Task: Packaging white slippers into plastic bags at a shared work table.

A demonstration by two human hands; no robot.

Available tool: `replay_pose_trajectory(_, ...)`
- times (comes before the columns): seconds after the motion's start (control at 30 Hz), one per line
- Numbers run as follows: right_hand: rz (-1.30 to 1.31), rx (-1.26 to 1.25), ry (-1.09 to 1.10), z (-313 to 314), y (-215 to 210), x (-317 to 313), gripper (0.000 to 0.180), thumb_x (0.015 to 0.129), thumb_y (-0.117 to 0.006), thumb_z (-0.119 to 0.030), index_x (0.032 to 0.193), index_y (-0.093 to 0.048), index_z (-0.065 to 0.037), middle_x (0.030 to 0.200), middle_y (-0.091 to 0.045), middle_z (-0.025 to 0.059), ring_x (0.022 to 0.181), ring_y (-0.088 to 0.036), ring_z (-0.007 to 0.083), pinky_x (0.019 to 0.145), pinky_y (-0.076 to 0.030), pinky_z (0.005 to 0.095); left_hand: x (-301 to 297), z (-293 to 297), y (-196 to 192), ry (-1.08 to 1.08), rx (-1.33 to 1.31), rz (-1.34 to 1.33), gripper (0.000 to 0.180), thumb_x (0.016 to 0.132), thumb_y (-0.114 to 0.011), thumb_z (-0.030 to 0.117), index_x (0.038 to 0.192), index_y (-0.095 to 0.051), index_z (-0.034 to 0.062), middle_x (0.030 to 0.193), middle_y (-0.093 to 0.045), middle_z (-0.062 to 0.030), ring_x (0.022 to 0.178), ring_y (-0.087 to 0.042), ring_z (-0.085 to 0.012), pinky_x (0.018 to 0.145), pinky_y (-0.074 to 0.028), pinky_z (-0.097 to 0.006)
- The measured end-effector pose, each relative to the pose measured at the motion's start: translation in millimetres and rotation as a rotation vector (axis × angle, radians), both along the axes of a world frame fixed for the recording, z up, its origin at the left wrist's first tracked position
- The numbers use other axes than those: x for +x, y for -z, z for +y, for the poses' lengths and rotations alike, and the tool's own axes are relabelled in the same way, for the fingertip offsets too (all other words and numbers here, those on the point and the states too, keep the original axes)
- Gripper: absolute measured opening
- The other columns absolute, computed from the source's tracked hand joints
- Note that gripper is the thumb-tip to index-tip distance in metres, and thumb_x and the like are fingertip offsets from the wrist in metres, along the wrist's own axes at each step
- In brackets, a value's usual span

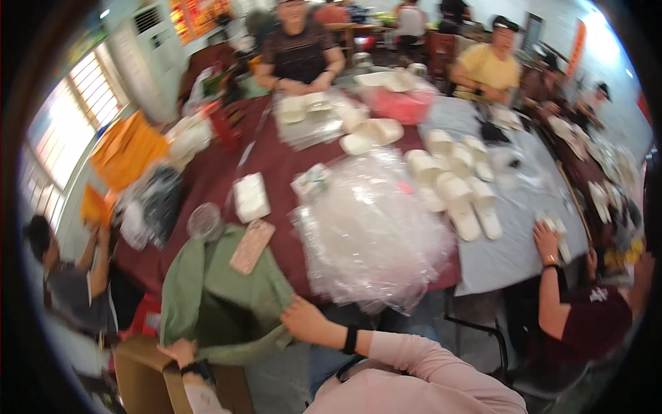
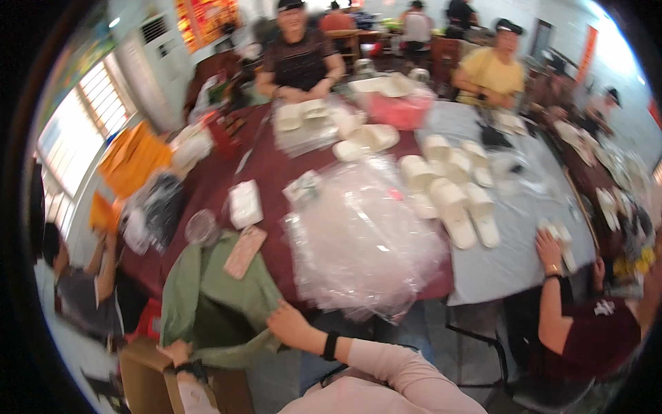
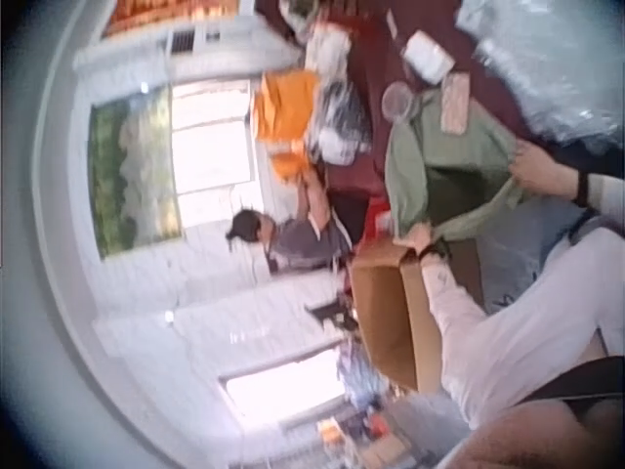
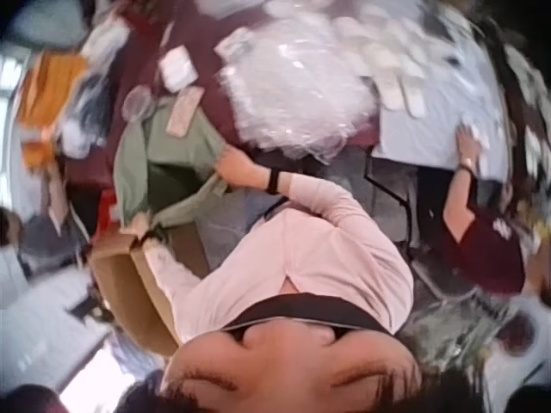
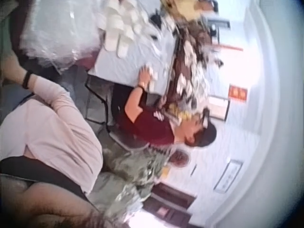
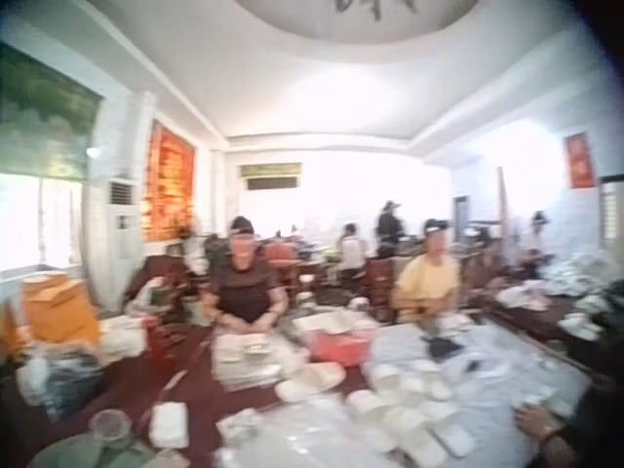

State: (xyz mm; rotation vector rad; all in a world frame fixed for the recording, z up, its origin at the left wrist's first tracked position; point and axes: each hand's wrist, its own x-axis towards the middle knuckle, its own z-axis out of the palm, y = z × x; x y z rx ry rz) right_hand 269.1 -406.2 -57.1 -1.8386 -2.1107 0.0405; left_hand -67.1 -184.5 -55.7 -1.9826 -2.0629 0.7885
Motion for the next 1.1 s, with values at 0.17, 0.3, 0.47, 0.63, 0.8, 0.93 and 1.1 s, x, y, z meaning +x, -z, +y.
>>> replay_pose_trajectory(0.17, 0.267, 0.203, -0.019, -8, -32, 17, 0.041, 0.074, -0.063, -0.02, 0.112, -0.053, -0.008, 0.121, -0.049, 0.0122, 0.105, -0.053, 0.0277, 0.096, -0.036, 0.0446, 91, -39, -52, 0.345, -0.09, -0.806, 0.034, 0.087, -0.054, 0.031, 0.108, -0.062, 0.0042, 0.108, -0.06, -0.0206, 0.109, -0.051, -0.0393, 0.096, -0.036, -0.044)
replay_pose_trajectory(0.3, 0.159, 0.14, 0.266, -22, -58, 79, 0.032, 0.083, -0.058, -0.024, 0.11, -0.057, -0.007, 0.117, -0.054, 0.013, 0.106, -0.052, 0.0297, 0.094, -0.038, 0.0459, 219, -105, -66, 0.879, -0.087, -1.155, 0.033, 0.085, -0.058, 0.015, 0.116, -0.056, 0.0037, 0.121, -0.05, -0.0189, 0.113, -0.046, -0.0354, 0.096, -0.037, -0.041)
replay_pose_trajectory(0.47, -0.013, -0.032, 0.497, -69, -58, 177, 0.027, 0.083, -0.059, -0.026, 0.104, -0.062, -0.008, 0.103, -0.061, 0.0092, 0.095, -0.057, 0.0279, 0.086, -0.043, 0.0414, 335, -145, -31, 1.271, -0.162, -1.24, 0.045, 0.082, -0.062, 0.023, 0.124, -0.052, 0.009, 0.132, -0.042, -0.0202, 0.124, -0.037, -0.0391, 0.103, -0.027, -0.049)
replay_pose_trajectory(0.63, 0.668, 0.088, 0.522, -89, -60, 244, 0.025, 0.082, -0.06, -0.02, 0.104, -0.062, -0.009, 0.096, -0.061, 0.0125, 0.087, -0.059, 0.0303, 0.076, -0.047, 0.0393, 384, -164, 0, 1.316, -0.016, -1.051, 0.052, 0.08, -0.062, 0.036, 0.127, -0.052, 0.0159, 0.133, -0.043, -0.0202, 0.125, -0.035, -0.041, 0.103, -0.021, -0.059)
replay_pose_trajectory(0.8, 0.302, 0.438, 0.722, -47, -60, 322, 0.027, 0.081, -0.055, -0.01, 0.108, -0.062, -0.008, 0.1, -0.061, 0.0154, 0.089, -0.059, 0.0319, 0.075, -0.047, 0.0433, 382, -168, 7, 1.24, 0.023, -1.023, 0.052, 0.081, -0.058, 0.042, 0.128, -0.052, 0.0192, 0.136, -0.041, -0.0197, 0.128, -0.033, -0.0413, 0.104, -0.019, -0.06)
replay_pose_trajectory(0.93, -0.078, 0.219, 0.732, -18, -22, 365, 0.037, 0.078, -0.052, -0.003, 0.114, -0.058, -0.007, 0.097, -0.058, 0.0192, 0.089, -0.058, 0.0347, 0.076, -0.048, 0.0444, 384, -166, 12, 1.271, 0.017, -1.034, 0.052, 0.082, -0.058, 0.044, 0.128, -0.052, 0.0188, 0.137, -0.041, -0.0171, 0.129, -0.033, -0.0399, 0.104, -0.02, -0.059)
replay_pose_trajectory(1.1, -0.053, 0.108, 0.749, -27, 7, 391, 0.027, 0.075, -0.052, -0.006, 0.102, -0.06, -0.006, 0.094, -0.059, 0.0192, 0.089, -0.057, 0.0366, 0.076, -0.046, 0.0459, 386, -169, 15, 1.269, 0.01, -1.143, 0.051, 0.083, -0.057, 0.044, 0.127, -0.053, 0.0197, 0.135, -0.042, -0.0163, 0.129, -0.033, -0.0369, 0.104, -0.022, -0.058)
